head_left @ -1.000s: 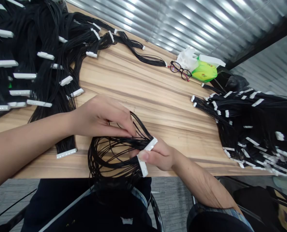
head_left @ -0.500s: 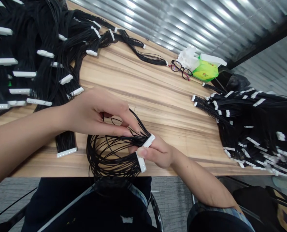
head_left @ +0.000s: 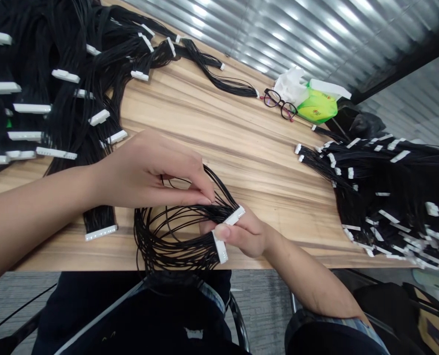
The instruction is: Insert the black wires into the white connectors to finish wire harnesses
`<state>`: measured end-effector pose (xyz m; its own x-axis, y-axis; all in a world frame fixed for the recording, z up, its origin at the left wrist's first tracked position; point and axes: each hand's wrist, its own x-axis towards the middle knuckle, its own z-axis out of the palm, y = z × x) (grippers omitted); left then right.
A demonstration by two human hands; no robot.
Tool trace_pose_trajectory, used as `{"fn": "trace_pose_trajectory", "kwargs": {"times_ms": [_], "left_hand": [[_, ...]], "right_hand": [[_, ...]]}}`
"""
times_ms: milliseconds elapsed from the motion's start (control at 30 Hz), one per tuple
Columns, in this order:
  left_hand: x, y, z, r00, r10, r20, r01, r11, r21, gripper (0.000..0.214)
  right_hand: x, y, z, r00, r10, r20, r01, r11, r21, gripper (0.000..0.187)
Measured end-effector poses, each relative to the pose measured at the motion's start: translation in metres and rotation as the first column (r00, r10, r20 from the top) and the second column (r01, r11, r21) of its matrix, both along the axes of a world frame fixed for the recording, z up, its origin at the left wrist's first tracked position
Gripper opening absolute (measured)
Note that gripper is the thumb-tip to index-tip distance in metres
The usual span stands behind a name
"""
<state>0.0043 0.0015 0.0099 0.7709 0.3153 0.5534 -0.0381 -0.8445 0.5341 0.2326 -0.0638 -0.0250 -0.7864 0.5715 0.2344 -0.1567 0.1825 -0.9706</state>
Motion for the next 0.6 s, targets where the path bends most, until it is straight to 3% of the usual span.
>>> {"fn": "trace_pose_trajectory", "kwargs": {"times_ms": [300, 433, 533, 600], "left_hand": [[-0.001, -0.002, -0.003, 0.996, 0.079, -0.042, -0.079, 0.997, 0.001, 0.006], [0.001, -0.004, -0.004, 0.993, 0.116, -0.020, -0.115, 0.992, 0.053, 0.006], [0.001, -0.010, -0.002, 0.963, 0.244, 0.117, -0.267, 0.930, 0.253, 0.004], [0.001, -0.017, -0.001, 0.920, 0.343, 0.191, -0.388, 0.868, 0.310, 0.003]], "right_hand": [[-0.001, 0.001, 0.001, 1.000, 0.001, -0.023, -0.001, 1.000, 0.029, 0.040], [0.000, -0.001, -0.003, 0.997, -0.079, -0.011, 0.079, 0.997, 0.018, 0.041], [0.001, -0.002, -0.010, 0.976, -0.216, -0.016, 0.215, 0.976, -0.017, 0.044], [0.002, -0.002, -0.015, 0.945, -0.327, 0.007, 0.328, 0.944, -0.026, 0.048]]}}
